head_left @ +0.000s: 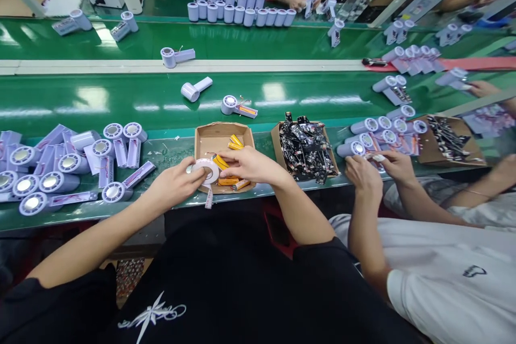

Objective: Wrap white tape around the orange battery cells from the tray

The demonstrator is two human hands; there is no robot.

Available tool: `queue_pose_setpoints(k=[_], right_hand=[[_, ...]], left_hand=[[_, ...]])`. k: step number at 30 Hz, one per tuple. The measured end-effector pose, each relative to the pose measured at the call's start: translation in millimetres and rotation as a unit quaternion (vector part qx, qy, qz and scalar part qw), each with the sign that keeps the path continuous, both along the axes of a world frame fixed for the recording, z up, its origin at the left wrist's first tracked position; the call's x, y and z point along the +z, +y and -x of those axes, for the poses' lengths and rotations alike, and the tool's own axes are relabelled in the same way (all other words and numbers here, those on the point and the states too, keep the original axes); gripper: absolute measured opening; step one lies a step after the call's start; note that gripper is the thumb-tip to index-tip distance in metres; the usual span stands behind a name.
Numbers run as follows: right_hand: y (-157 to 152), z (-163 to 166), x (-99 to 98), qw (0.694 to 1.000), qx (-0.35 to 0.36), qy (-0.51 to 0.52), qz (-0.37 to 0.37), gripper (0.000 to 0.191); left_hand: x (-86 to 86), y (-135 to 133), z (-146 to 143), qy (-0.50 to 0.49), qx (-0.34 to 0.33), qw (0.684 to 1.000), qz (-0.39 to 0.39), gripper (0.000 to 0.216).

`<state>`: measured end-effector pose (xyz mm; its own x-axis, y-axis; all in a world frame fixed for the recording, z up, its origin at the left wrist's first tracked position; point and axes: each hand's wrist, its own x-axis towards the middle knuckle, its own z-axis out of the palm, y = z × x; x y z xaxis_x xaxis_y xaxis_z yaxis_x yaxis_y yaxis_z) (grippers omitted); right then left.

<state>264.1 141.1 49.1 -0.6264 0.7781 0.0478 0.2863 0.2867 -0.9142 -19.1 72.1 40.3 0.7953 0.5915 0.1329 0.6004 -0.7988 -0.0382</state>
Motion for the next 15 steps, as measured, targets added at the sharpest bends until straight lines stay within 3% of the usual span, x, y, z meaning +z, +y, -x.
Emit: queue_pose_setpoints(k=[2,4,6,8,12,15], right_hand=[[-3.2,2.9,-13.8,0.994,-0.027,0.084,0.061,0.038],[-15.1,16.8,-31.9,0.963,-0.127,0.2,0.129,0.045],[-32.1,36.6,-49.5,0.897,-0.272,0.312,0.155,0.054],[-44.7,50.6,-61.0,0.838,-0.371,0.37,0.154,0.062],[-29.0,24.7,-53.9,0.799,-0.427,0.408,0.111,0.06],[-2.6,-21.7,-36.1,0.742,-0.473,0.474,0.009,0.058]], left_hand=[[2.8,4.0,-6.9,0.002,0.0,1.0,-0.009,0.05],[3.3,9.1,-15.2,-0.012,0.013,0.999,-0.037,0.046],[-0.2,10.0,-27.0,-0.039,0.031,0.997,-0.063,0.037],[-7.7,0.7,-43.1,-0.077,0.05,0.994,-0.065,0.022],[-24.7,-37.5,-71.7,-0.164,0.021,0.986,-0.017,0.015],[-28.7,-29.3,-71.8,-0.156,0.001,0.987,0.047,0.024]])
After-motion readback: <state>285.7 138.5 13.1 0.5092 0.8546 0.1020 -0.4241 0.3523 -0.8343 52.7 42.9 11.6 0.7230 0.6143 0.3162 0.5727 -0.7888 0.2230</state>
